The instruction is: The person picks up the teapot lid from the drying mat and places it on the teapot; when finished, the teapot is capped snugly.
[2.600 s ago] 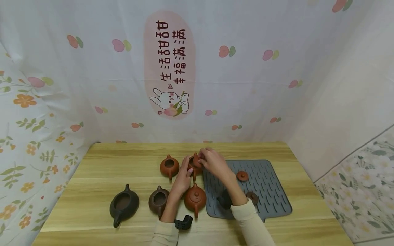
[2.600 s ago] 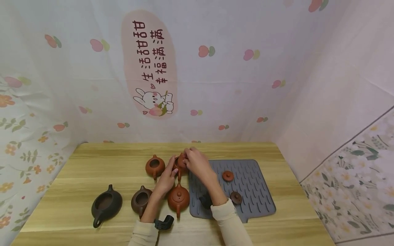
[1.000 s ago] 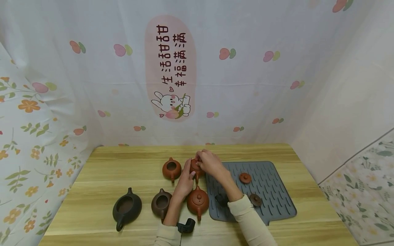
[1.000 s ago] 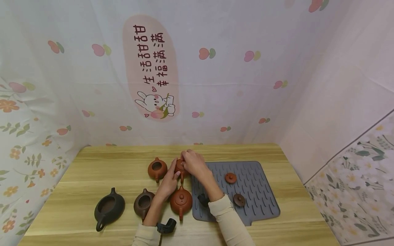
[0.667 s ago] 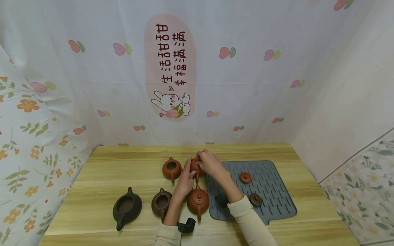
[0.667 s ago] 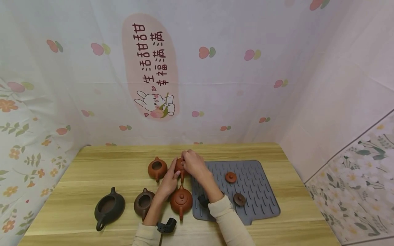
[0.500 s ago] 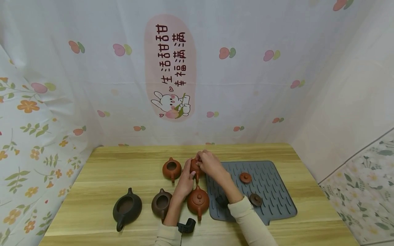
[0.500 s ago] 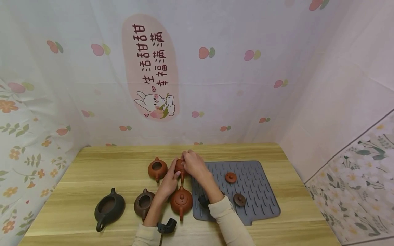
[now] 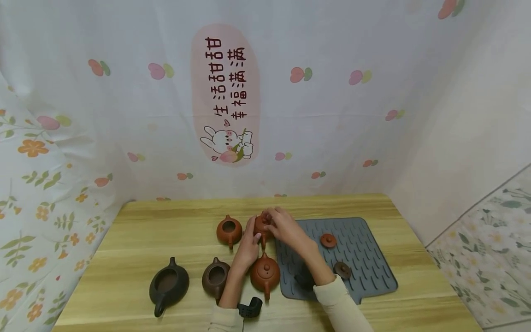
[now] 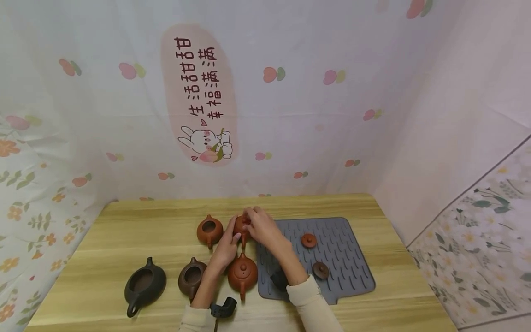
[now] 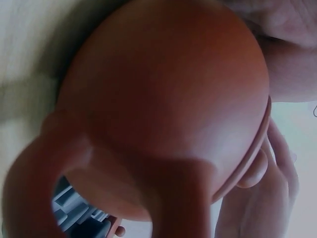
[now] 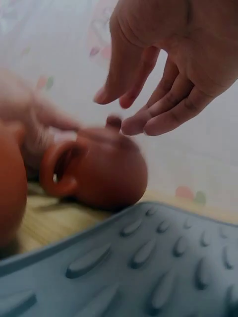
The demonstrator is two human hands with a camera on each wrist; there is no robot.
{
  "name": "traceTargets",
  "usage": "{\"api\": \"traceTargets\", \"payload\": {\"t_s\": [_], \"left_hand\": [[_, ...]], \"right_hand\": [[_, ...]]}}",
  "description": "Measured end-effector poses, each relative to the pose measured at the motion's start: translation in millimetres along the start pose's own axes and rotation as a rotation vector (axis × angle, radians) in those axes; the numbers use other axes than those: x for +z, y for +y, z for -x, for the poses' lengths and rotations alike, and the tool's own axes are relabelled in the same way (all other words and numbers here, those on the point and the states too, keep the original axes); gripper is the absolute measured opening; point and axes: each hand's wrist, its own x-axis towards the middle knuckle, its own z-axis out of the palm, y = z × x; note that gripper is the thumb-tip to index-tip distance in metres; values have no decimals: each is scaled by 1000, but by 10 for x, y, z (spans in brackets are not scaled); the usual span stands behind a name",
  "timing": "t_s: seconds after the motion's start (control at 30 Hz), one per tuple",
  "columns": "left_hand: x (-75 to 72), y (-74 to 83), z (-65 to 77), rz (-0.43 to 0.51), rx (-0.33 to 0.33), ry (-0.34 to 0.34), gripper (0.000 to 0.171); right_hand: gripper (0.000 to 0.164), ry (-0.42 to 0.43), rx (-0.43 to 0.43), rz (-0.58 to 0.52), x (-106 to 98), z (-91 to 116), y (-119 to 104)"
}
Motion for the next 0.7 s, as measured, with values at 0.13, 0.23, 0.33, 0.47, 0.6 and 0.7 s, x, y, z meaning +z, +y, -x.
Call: {"api": "traceTargets", "payload": {"t_s": [0.13,0.23,0.33,0.47,0.6,0.7], "left_hand": [[21,-64,6,17,-2,3,59],[48,-127,-13,33,-23,5,60],[72,-191,-42,37,-37,18,62],[86,-239,-63,39,-39,19,63],[51,-133,-28,47,-47,2,63],[22,-53,-20,43,-54,-3,62]], "right_hand": [[29,35,17,-79,-181,255,1],[24,84,23,-59,-304,410,23],[20,114,23,-16,-380,514,54],[13,112,31,35,-439,641,93],[9,95,49,70,-498,774,126],[10,95,70,77,-562,850,160]]}}
